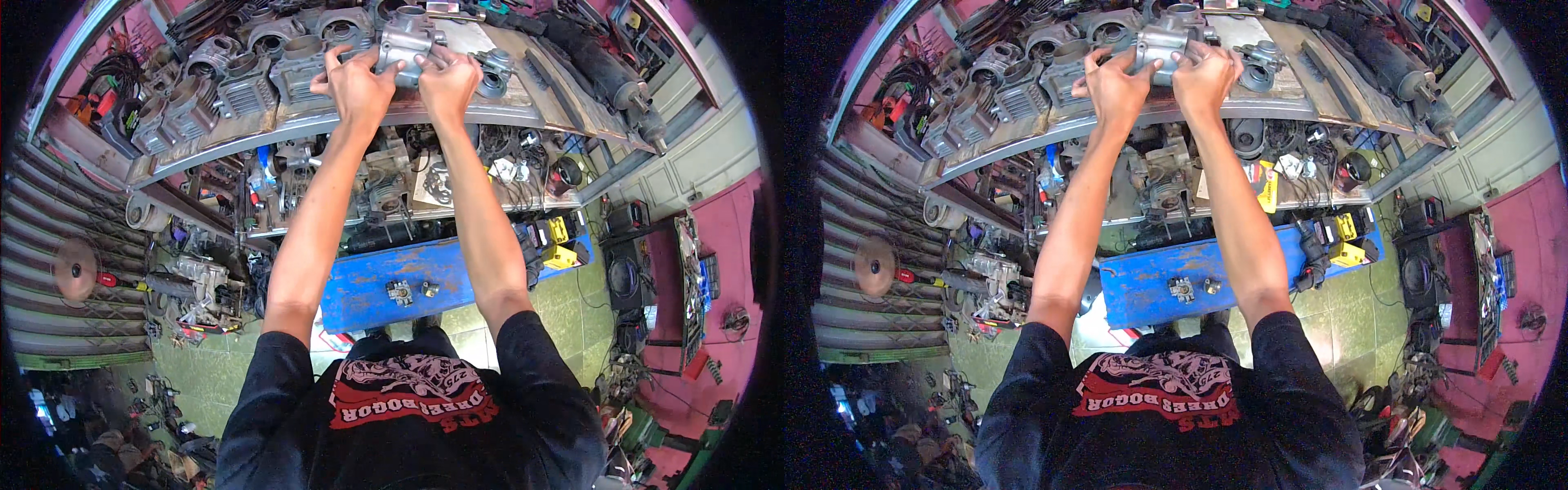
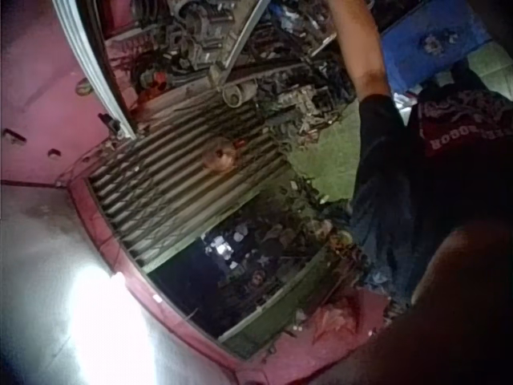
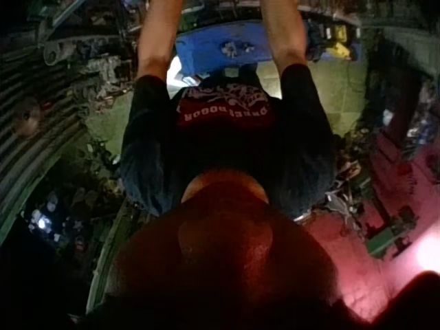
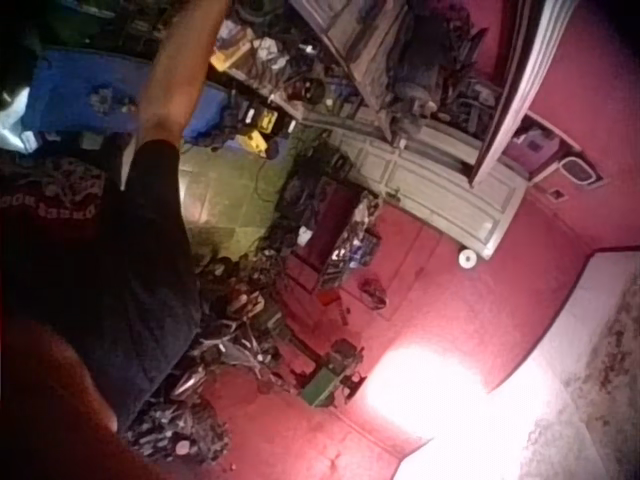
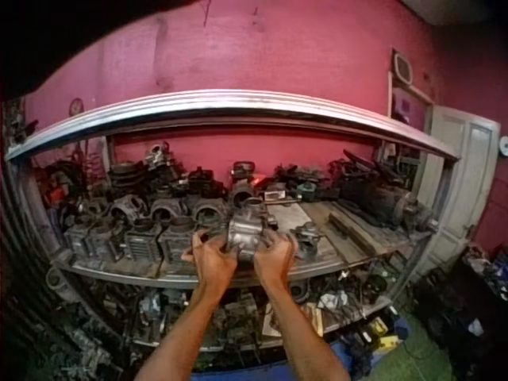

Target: The person picks up a metal engine part and uses a wire brush to scrub its surfaces. They repeatedly rotate the part to clean different sides and then place it back on the workbench among other similar parts.

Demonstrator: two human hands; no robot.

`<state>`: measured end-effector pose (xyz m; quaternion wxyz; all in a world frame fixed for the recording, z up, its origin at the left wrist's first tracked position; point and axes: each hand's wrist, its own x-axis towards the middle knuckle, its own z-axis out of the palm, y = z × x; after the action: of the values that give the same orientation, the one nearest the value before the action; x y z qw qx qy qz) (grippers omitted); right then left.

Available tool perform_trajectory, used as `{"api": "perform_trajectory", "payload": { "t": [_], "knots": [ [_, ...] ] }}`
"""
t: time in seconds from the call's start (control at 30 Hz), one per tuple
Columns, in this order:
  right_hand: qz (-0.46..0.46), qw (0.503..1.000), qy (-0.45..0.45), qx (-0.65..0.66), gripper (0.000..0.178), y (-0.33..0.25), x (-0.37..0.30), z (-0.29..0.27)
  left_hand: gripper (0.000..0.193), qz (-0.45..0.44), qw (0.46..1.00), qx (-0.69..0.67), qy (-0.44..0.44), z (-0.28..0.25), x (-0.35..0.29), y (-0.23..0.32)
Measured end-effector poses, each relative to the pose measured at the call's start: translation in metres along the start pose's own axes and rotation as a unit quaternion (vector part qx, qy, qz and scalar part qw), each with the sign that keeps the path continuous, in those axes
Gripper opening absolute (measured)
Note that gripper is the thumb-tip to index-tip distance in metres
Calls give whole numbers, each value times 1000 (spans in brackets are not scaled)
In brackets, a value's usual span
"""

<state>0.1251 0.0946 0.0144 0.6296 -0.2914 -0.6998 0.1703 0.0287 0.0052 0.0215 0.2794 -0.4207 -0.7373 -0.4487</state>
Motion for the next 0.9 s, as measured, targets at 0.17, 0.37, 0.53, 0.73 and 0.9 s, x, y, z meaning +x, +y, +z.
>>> {"api": "perform_trajectory", "payload": {
  "t": [0.17, 0.37, 0.53, 0.73, 0.9],
  "knots": [
    [-126, 987, -53, -86, 23, -1, 30, 3, 41, 47, 998, 6, 49, -6, 2, -13],
    [-225, 950, -151, -153, 27, -18, 38, -1, 38, -8, 994, 106, -36, -31, 0, -11],
    [-277, 928, -191, -162, 31, -36, 25, -3, 57, 66, 994, 89, 23, -36, -3, -17],
    [-310, 926, -153, -152, 27, -30, 3, -9, 54, 98, 990, 87, -43, -33, -9, -24],
    [-206, 940, -160, -221, 38, -18, -14, -22, 53, 127, 987, 78, -60, -31, -13, -40]
  ]
}}
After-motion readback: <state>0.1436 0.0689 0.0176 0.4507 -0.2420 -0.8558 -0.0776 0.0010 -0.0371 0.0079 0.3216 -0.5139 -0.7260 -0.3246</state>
